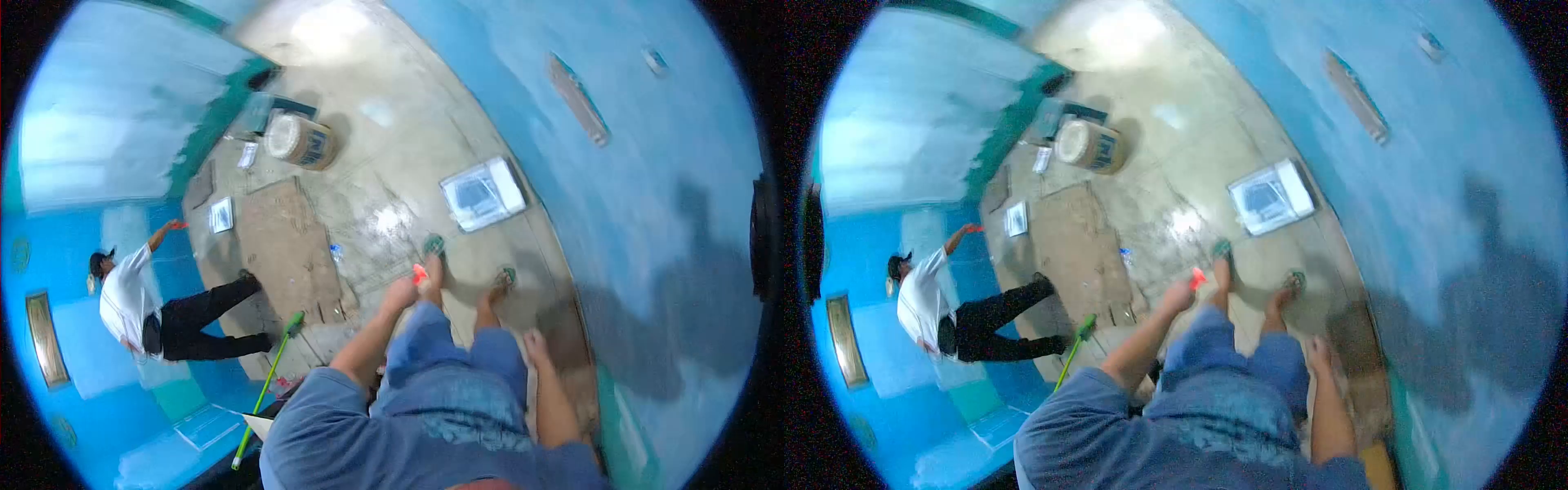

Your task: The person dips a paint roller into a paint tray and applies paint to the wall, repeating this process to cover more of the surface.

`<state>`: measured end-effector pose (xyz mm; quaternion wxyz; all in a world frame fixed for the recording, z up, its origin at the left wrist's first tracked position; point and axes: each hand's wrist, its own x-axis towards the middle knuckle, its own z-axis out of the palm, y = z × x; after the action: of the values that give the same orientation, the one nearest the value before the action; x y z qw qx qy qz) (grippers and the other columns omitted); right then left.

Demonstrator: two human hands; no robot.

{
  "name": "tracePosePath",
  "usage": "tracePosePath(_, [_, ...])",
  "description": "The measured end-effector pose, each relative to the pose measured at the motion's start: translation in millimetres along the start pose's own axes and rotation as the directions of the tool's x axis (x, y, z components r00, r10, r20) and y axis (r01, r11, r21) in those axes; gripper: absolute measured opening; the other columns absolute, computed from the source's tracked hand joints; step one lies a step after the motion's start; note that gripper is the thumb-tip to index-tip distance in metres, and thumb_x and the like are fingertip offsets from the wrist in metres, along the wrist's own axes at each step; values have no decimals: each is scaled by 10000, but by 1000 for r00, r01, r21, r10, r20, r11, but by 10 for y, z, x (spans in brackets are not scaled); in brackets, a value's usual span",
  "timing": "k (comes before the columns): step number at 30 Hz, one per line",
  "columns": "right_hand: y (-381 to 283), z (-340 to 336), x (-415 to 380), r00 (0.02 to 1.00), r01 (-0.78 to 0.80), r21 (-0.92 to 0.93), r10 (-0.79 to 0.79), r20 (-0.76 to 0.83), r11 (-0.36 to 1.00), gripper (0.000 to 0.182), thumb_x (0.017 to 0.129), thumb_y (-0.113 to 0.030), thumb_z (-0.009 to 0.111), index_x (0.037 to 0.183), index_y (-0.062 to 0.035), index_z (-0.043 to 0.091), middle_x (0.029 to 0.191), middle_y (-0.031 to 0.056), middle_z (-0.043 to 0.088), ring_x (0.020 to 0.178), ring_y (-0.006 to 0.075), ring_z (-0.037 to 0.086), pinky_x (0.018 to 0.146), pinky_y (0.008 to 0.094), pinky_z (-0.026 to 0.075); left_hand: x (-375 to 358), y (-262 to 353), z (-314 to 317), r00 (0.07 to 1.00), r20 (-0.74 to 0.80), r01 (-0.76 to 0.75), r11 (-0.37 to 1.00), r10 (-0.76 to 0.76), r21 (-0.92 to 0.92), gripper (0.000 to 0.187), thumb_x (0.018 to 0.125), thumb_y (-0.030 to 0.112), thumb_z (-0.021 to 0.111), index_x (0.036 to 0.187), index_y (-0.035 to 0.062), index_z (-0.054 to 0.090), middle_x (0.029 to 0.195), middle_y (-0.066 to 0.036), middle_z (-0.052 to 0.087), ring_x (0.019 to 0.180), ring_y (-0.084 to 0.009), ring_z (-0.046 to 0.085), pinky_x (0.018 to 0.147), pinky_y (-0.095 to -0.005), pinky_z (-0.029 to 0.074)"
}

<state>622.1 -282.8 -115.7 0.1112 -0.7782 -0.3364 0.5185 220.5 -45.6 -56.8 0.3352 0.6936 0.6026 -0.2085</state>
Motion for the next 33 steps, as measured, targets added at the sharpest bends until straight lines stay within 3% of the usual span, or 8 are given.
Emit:
tracePosePath(1, [-495, -90, -109, 989, -121, -84, 128, 79, 989, 286, 856, -252, 554, 961, 6, 618, 866, 121, 637, 856, 217, 590, 770, 343, 458, -42, 235, -312, 996, 7, 89, 991, -89, -103, 276, 814, 166, 485, 1040, 44, 587, 988, -224, 637, 913, -377, 620, 779, -479, 492])
tracePosePath(3, [-390, 157, -33, 992, -1, -24, 4, 124, 1000, 375, 847, -347, 535, 956, 1, 624, 956, 242, 624, 917, 392, 598, 794, 431, 456, 12, 533, -479, 985, 9, 170, 970, -171, -171, 277, 819, 147, 483, 1054, 34, 574, 1007, -213, 638, 923, -370, 623, 799, -475, 494])
tracePosePath(6, [-548, 390, 66, 993, -6, -126, 21, 118, 992, 270, 839, -229, 559, 937, 8, 645, 889, 156, 658, 866, 246, 622, 776, 355, 468, 323, 613, -364, 991, -85, 98, 991, -106, -85, 264, 836, 145, 481, 1062, 33, 557, 999, -202, 631, 905, -364, 632, 771, -468, 510])
tracePosePath(11, [-785, 522, 49, 987, -46, 24, 42, 153, 999, 285, 837, -249, 563, 952, -5, 657, 943, 166, 665, 899, 269, 632, 785, 353, 468, 1008, 411, 139, 977, -203, -63, 997, 71, 46, 251, 904, 199, 435, 1080, 40, 516, 948, -171, 582, 773, -314, 657, 554, -422, 533])
tracePosePath(17, [-639, 676, -46, 968, -203, -61, 210, 135, 977, 342, 875, -322, 528, 944, -4, 633, 967, 215, 635, 925, 357, 610, 807, 407, 457, 1412, 379, -114, 999, 21, 31, 999, -30, -33, 273, 920, 254, 428, 1072, 82, 575, 979, -215, 639, 916, -329, 643, 730, -455, 514])
tracePosePath(19, [-520, 726, -61, 970, -206, -43, 210, 125, 978, 347, 882, -325, 519, 921, 1, 630, 941, 223, 634, 894, 371, 612, 780, 416, 460, 1604, 108, 37, 973, 224, 12, 978, -61, 210, 299, 929, 247, 396, 1145, 143, 574, 1036, -158, 635, 1014, -334, 611, 793, -474, 499])
tracePosePath(24, [-808, 594, -188, 957, -257, -26, 258, 129, 966, 306, 874, -295, 536, 986, -29, 639, 970, 174, 650, 918, 283, 625, 802, 359, 468, 1479, -56, -26, 996, 7, -88, 970, 88, 226, 406, 897, 170, 435, 1291, 265, 458, 1034, -156, 611, 915, -365, 625, 771, -465, 504])
tracePosePath(33, [-981, 815, -30, 973, -179, 17, 175, 151, 984, 245, 883, -227, 537, 998, -40, 646, 1005, 135, 659, 946, 253, 624, 834, 329, 466, 2216, 238, -192, 987, 29, -160, 939, 159, 304, 372, 867, 171, 472, 1228, 257, 500, 1010, -132, 602, 914, -326, 639, 717, -430, 525])
